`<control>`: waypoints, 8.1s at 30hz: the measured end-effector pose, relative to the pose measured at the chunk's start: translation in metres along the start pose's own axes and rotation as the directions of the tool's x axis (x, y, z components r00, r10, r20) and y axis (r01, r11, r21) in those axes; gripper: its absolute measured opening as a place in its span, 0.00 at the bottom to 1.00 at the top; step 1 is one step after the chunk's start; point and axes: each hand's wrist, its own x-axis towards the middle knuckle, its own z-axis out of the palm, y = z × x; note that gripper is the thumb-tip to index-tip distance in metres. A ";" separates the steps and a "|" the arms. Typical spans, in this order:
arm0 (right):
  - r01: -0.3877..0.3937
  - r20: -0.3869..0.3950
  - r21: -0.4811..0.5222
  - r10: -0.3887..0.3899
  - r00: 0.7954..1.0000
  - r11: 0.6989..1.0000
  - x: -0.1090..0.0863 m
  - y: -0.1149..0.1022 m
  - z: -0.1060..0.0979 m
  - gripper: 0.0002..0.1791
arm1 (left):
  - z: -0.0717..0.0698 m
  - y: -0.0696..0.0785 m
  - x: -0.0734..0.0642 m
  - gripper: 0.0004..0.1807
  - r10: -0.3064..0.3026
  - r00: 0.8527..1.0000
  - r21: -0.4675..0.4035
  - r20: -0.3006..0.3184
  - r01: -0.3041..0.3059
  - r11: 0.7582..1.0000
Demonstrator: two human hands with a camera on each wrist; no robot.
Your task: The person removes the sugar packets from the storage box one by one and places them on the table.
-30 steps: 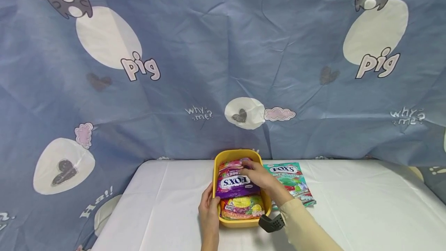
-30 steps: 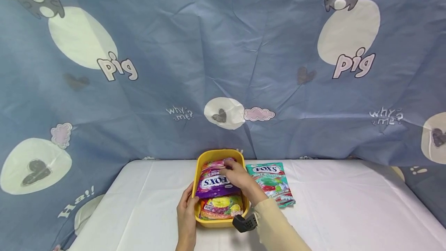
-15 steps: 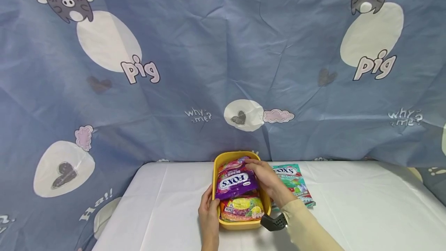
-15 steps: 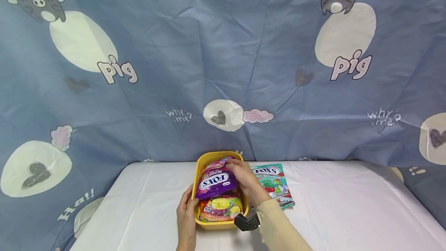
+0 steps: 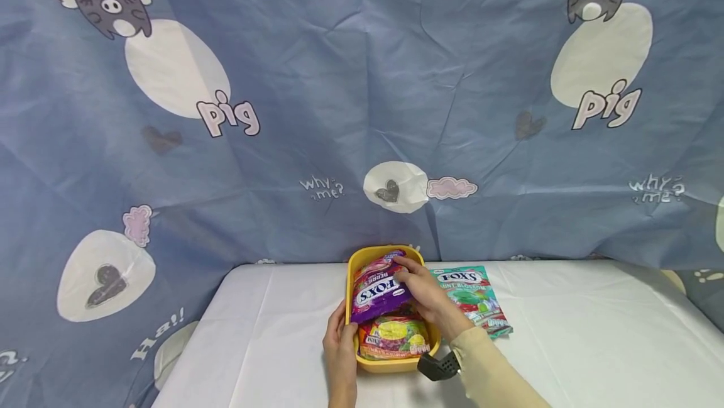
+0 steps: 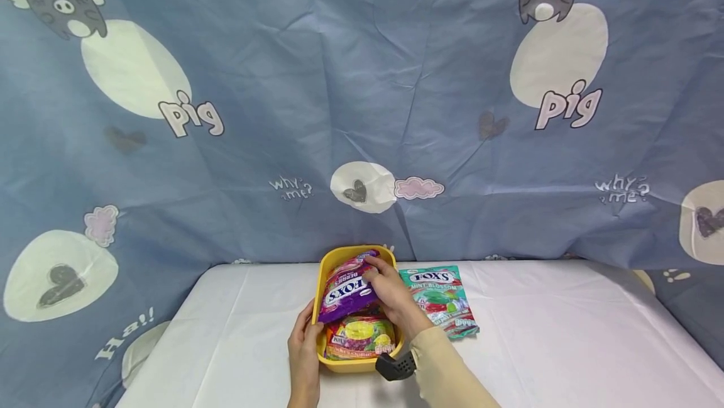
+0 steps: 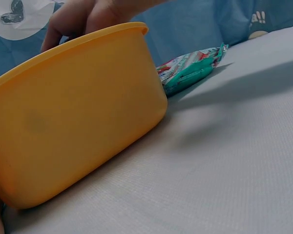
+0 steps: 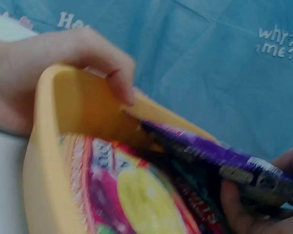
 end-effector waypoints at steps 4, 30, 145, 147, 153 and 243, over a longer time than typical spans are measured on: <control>0.012 0.006 -0.017 -0.012 1.000 1.000 -0.001 0.004 0.001 0.31 | 0.001 -0.001 0.001 0.27 -0.001 1.000 -0.003 0.007 0.001 1.000; 0.119 -0.105 -0.035 -0.122 0.987 0.992 -0.014 0.003 0.004 0.32 | 0.006 0.000 0.000 0.29 0.048 0.997 0.000 -0.058 -0.049 0.999; 0.172 -0.267 0.033 -0.157 0.951 0.985 -0.089 -0.018 -0.129 0.29 | 0.003 0.002 0.001 0.26 -0.058 0.998 0.073 -0.027 0.060 0.996; 0.169 -0.275 0.031 -0.154 0.949 0.985 -0.090 -0.018 -0.132 0.29 | 0.003 0.001 0.001 0.26 -0.058 0.998 0.073 -0.028 0.060 0.996; 0.171 -0.288 0.039 -0.153 0.945 0.985 -0.092 -0.019 -0.141 0.29 | 0.004 0.002 0.001 0.26 -0.058 0.998 0.079 -0.026 0.059 0.995; 0.218 -0.390 -0.048 -0.219 0.895 0.975 -0.102 -0.004 -0.209 0.30 | 0.001 0.007 -0.001 0.26 -0.020 1.000 0.041 0.006 0.020 0.999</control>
